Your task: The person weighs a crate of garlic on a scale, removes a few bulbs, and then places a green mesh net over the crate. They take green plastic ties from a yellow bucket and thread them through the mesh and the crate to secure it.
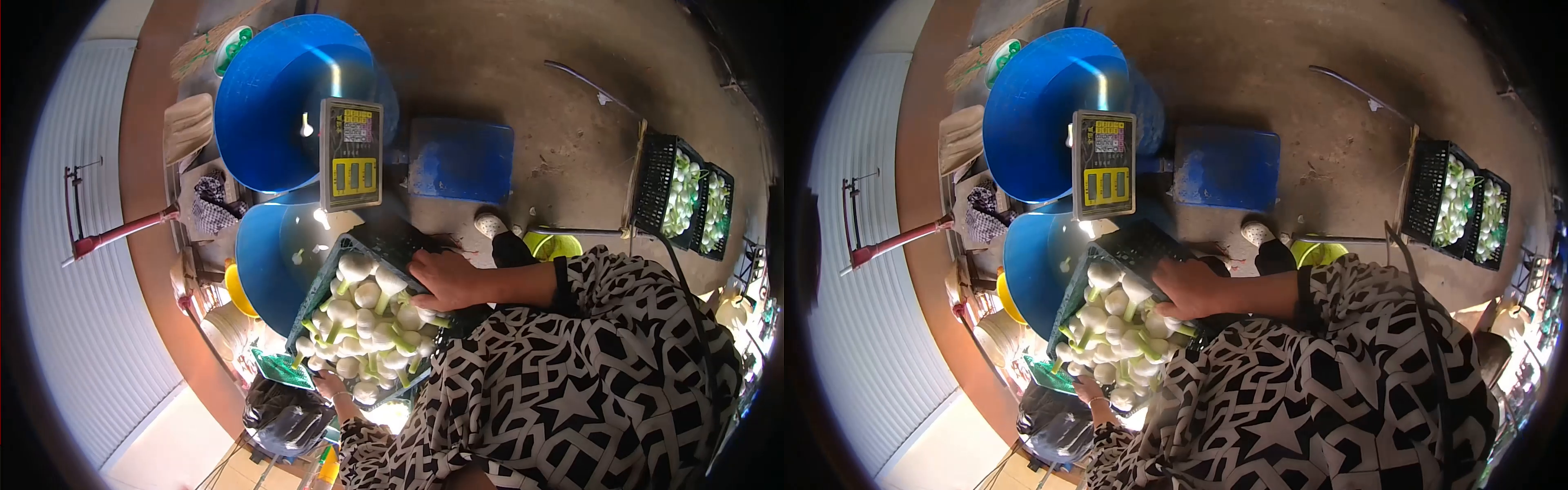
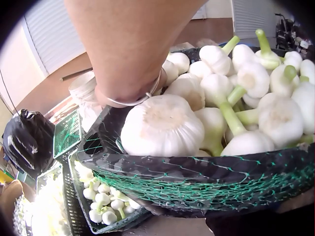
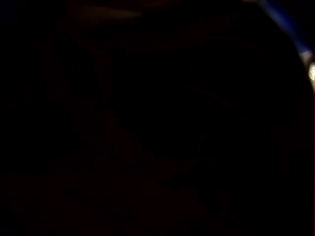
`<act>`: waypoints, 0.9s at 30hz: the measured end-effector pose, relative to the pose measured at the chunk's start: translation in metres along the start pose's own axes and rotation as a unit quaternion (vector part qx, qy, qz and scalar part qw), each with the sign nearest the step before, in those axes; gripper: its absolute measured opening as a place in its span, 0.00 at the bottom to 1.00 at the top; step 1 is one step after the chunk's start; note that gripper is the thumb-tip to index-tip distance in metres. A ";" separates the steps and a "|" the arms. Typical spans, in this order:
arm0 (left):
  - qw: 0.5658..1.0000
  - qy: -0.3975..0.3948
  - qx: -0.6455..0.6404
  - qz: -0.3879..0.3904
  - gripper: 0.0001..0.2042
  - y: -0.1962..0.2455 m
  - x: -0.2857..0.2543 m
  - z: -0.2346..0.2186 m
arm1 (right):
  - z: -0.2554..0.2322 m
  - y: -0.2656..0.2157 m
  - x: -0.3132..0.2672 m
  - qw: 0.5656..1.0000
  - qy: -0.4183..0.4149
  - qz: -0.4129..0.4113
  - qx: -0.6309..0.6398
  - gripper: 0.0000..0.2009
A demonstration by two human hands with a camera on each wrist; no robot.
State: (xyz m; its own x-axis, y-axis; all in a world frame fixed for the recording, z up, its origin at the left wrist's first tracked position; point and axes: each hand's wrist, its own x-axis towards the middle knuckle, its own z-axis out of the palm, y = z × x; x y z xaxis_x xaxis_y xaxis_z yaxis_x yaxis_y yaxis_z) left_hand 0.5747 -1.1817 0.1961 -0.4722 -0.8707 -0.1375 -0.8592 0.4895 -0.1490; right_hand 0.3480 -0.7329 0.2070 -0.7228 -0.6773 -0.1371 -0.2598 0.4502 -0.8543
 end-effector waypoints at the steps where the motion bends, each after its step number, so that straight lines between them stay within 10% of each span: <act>1: 1.000 0.004 -0.030 0.003 0.30 -0.003 0.002 0.005 | 0.004 -0.005 0.000 1.000 0.020 0.011 -0.012 0.22; 27: 0.992 0.056 -0.044 0.101 0.22 -0.020 0.021 0.017 | 0.035 -0.020 0.014 0.984 0.108 0.136 -0.036 0.13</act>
State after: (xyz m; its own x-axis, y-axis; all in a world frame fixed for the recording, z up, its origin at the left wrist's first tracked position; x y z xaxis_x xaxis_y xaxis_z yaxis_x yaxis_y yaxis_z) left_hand 0.5853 -1.2086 0.1793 -0.6509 -0.7578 -0.0457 -0.7566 0.6525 -0.0422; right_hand 0.3653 -0.7715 0.2051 -0.8891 -0.3900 -0.2394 -0.0767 0.6428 -0.7622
